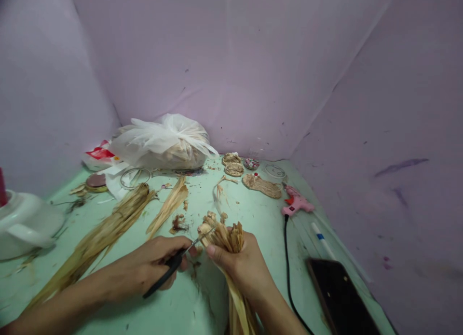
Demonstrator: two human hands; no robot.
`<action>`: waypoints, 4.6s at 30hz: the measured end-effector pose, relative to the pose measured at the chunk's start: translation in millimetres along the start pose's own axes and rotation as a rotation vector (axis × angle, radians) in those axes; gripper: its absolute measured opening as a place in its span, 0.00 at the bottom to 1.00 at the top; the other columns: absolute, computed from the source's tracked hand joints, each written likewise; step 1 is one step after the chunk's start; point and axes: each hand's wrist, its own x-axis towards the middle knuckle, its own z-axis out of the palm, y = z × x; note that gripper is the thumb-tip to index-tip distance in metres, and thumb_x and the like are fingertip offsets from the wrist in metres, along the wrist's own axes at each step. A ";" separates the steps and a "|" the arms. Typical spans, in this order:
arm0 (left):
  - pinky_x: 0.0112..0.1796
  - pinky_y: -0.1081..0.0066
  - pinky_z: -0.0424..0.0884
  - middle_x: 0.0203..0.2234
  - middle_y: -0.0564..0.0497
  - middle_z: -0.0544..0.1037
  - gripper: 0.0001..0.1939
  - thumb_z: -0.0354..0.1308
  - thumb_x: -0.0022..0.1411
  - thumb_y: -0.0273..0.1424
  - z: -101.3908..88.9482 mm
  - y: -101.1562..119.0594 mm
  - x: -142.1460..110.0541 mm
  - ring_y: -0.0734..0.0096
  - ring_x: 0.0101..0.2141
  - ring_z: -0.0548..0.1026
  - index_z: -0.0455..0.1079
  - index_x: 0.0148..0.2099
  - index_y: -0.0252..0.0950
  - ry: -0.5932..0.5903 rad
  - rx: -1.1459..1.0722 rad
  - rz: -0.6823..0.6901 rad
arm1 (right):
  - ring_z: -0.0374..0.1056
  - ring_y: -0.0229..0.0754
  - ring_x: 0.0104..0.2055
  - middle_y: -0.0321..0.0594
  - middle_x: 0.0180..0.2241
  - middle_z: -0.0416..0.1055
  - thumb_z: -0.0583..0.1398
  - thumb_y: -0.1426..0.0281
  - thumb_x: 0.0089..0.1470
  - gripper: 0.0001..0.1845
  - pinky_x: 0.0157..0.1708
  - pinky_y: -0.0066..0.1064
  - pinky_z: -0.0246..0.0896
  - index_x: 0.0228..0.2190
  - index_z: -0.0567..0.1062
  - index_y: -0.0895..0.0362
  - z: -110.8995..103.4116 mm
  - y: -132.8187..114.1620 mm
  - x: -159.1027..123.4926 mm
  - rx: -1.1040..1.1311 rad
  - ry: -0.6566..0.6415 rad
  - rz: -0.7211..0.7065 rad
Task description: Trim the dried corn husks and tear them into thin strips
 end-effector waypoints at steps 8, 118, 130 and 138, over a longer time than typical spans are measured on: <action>0.18 0.78 0.53 0.21 0.57 0.65 0.11 0.48 0.43 0.25 11.1 -9.5 1.6 0.78 0.20 0.60 0.62 0.34 0.37 -0.058 -0.178 -0.015 | 0.49 0.32 0.21 0.31 0.17 0.55 0.63 0.62 0.40 0.16 0.20 0.26 0.42 0.18 0.67 0.60 1.0 5.0 -2.1 -0.007 -0.024 0.005; 0.21 0.76 0.61 0.19 0.57 0.70 0.16 0.56 0.47 0.31 -60.2 -15.5 -6.4 0.75 0.19 0.66 0.64 0.40 0.34 0.745 0.093 0.040 | 0.54 0.31 0.22 0.31 0.21 0.62 0.70 0.68 0.26 0.19 0.21 0.23 0.46 0.25 0.71 0.58 -23.4 -7.9 -14.8 0.285 -0.307 -0.099; 0.23 0.79 0.60 0.21 0.57 0.67 0.11 0.55 0.50 0.32 -7.8 21.0 -8.3 0.78 0.23 0.65 0.65 0.38 0.35 0.231 -0.131 -0.007 | 0.63 0.34 0.24 0.31 0.22 0.67 0.68 0.69 0.34 0.16 0.25 0.25 0.59 0.29 0.71 0.54 -41.8 -5.2 1.9 0.541 0.123 -0.158; 0.24 0.78 0.61 0.28 0.54 0.72 0.19 0.58 0.46 0.28 54.4 6.2 7.8 0.76 0.25 0.67 0.64 0.43 0.36 0.183 -0.221 0.085 | 0.65 0.34 0.24 0.31 0.22 0.69 0.67 0.72 0.36 0.13 0.24 0.25 0.62 0.24 0.68 0.54 -16.2 4.6 0.9 0.614 0.074 -0.217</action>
